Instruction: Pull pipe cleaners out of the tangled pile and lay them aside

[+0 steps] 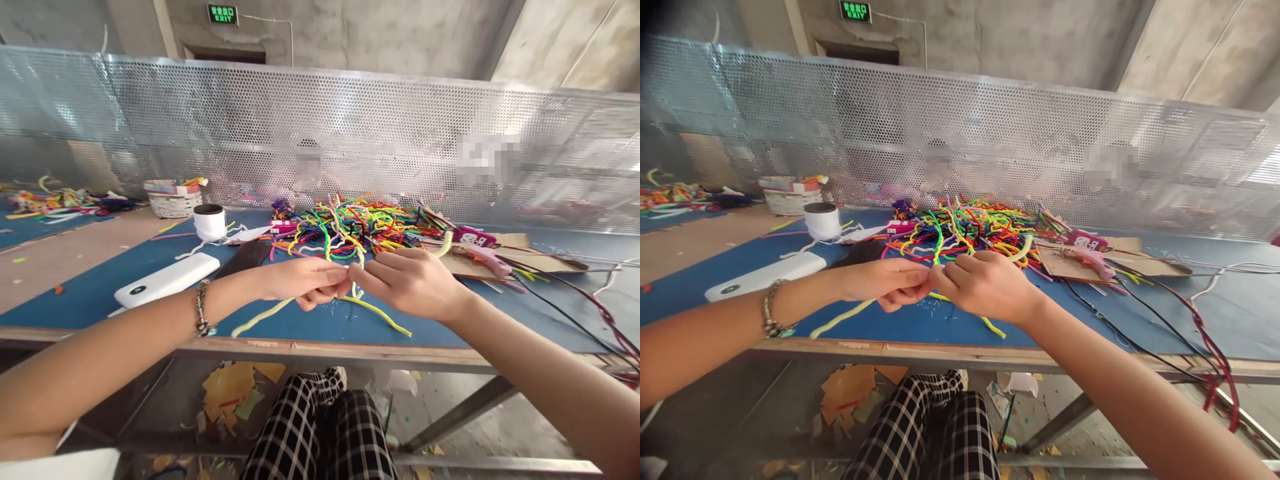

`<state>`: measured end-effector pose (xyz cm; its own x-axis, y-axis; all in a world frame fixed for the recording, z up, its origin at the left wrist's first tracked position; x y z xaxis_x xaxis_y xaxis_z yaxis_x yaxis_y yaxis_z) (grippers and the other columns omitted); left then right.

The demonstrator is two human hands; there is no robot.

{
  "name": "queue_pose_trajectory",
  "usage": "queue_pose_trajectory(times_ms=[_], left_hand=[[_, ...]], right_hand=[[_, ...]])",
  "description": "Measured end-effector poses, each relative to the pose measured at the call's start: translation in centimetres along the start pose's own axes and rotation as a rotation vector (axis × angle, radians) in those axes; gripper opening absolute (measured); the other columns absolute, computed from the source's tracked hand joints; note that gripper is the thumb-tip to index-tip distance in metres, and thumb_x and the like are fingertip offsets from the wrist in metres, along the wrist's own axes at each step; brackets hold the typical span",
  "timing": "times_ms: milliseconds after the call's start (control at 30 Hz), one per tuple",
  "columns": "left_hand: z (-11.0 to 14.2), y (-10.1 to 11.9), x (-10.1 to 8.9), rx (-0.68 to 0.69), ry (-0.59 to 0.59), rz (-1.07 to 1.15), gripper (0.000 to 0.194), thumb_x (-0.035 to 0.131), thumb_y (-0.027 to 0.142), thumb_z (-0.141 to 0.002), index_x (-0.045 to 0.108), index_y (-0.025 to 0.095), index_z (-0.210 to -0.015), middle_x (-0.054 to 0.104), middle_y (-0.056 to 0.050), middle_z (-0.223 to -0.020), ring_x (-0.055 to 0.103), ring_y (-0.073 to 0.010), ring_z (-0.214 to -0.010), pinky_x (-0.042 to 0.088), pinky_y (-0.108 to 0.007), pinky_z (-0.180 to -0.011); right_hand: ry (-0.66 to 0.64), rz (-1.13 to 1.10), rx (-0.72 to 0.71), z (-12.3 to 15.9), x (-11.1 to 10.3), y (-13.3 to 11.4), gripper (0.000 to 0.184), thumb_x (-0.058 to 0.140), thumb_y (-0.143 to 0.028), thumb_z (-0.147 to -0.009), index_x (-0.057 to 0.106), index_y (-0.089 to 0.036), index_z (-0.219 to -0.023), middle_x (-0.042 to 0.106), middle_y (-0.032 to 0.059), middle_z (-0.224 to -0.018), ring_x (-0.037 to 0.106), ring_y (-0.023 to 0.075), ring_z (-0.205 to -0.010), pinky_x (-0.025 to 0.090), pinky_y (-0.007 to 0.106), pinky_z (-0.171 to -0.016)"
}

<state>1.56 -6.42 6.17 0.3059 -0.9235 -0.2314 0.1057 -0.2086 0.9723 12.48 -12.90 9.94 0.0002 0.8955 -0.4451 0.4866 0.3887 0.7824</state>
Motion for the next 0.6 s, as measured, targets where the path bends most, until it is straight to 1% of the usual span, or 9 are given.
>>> queue_pose_trajectory(times_ms=[100,133,200,233,333,400,467,533,600], left_hand=[[0.4,-0.4,-0.1,0.001,0.016,-0.068,0.026,0.037,0.032,-0.087,0.047,0.014,-0.071,0.036,0.004,-0.056,0.034,-0.0062,-0.046,0.028,-0.018,-0.039],[0.5,-0.6,-0.1,-0.018,0.009,-0.070,0.023,0.036,0.030,-0.087,0.048,0.015,-0.074,0.037,0.004,-0.056,0.035,-0.0063,-0.045,0.029,-0.018,-0.039],[0.7,-0.8,0.0,-0.065,0.008,-0.071,0.020,0.036,0.029,-0.087,0.049,0.015,-0.080,0.031,0.007,-0.053,0.029,-0.0056,-0.041,0.025,-0.017,-0.038],[0.8,-0.8,-0.1,-0.072,0.030,-0.101,0.020,0.037,0.029,-0.087,0.050,0.015,-0.081,0.027,0.007,-0.052,0.025,-0.0052,-0.041,0.023,-0.017,-0.038],[1.1,-0.5,-0.6,-0.032,0.145,-0.299,0.027,0.039,0.034,-0.086,0.054,0.014,-0.077,0.025,0.007,-0.053,0.025,-0.0051,-0.044,0.021,-0.017,-0.040],[1.3,-0.5,-0.9,-0.033,0.192,-0.373,0.030,0.038,0.036,-0.086,0.055,0.013,-0.075,0.025,0.007,-0.052,0.024,-0.0052,-0.043,0.019,-0.018,-0.039],[1.6,-0.8,-1.0,-0.072,0.185,-0.338,0.031,0.035,0.037,-0.086,0.053,0.014,-0.076,0.021,0.008,-0.049,0.019,-0.0053,-0.040,0.016,-0.018,-0.037],[1.8,-1.2,-0.9,-0.099,0.143,-0.283,0.031,0.034,0.037,-0.087,0.052,0.014,-0.080,0.017,0.008,-0.047,0.015,-0.0056,-0.039,0.014,-0.019,-0.035],[2.0,-1.3,-0.8,-0.100,0.110,-0.279,0.030,0.033,0.036,-0.087,0.052,0.013,-0.084,0.016,0.009,-0.047,0.014,-0.0057,-0.039,0.015,-0.018,-0.035]], right_hand=[[-0.035,-0.050,-0.026,0.5,0.6,-0.2,0.028,0.032,-0.011,-0.087,0.056,-0.017,-0.073,0.047,-0.0039,-0.046,0.036,0.0079,-0.044,0.024,0.024,-0.045],[-0.032,-0.056,-0.030,0.7,0.7,-0.3,0.027,0.033,-0.011,-0.087,0.055,-0.017,-0.073,0.048,-0.0039,-0.046,0.037,0.0079,-0.044,0.024,0.024,-0.045],[-0.023,-0.063,-0.026,1.1,1.0,-0.4,0.026,0.034,-0.010,-0.086,0.055,-0.016,-0.072,0.050,-0.0035,-0.048,0.040,0.0079,-0.045,0.025,0.024,-0.045],[-0.016,-0.065,-0.022,1.3,1.0,-0.4,0.025,0.034,-0.009,-0.086,0.055,-0.016,-0.072,0.051,-0.0032,-0.050,0.041,0.0078,-0.046,0.025,0.024,-0.045],[0.013,-0.039,-0.034,1.7,1.1,-0.5,0.022,0.035,-0.008,-0.085,0.054,-0.015,-0.078,0.052,-0.0036,-0.051,0.043,0.0073,-0.046,0.027,0.023,-0.044],[0.038,0.005,-0.062,2.0,1.0,-0.6,0.020,0.035,-0.008,-0.086,0.054,-0.015,-0.083,0.050,-0.0048,-0.050,0.042,0.0067,-0.045,0.027,0.022,-0.043],[0.062,0.046,-0.094,2.3,0.8,-0.6,0.019,0.036,-0.009,-0.086,0.054,-0.016,-0.084,0.048,-0.0059,-0.049,0.041,0.0060,-0.045,0.027,0.021,-0.043],[0.082,0.058,-0.105,2.5,0.7,-0.7,0.018,0.038,-0.010,-0.086,0.054,-0.017,-0.083,0.047,-0.0062,-0.048,0.040,0.0055,-0.044,0.026,0.021,-0.042],[0.072,0.020,-0.058,2.7,0.8,-0.7,0.019,0.038,-0.010,-0.085,0.056,-0.018,-0.083,0.048,-0.0060,-0.047,0.038,0.0058,-0.043,0.024,0.022,-0.042]])
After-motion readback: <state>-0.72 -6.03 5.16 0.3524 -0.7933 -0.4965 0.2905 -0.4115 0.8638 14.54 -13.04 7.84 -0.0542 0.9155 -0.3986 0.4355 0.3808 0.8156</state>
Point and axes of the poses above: each hand's wrist, its own z-axis away from the middle knuckle, its own x-axis out of the palm, y = z × x, the point moved 4 cm from there along -z, towards the middle knuckle
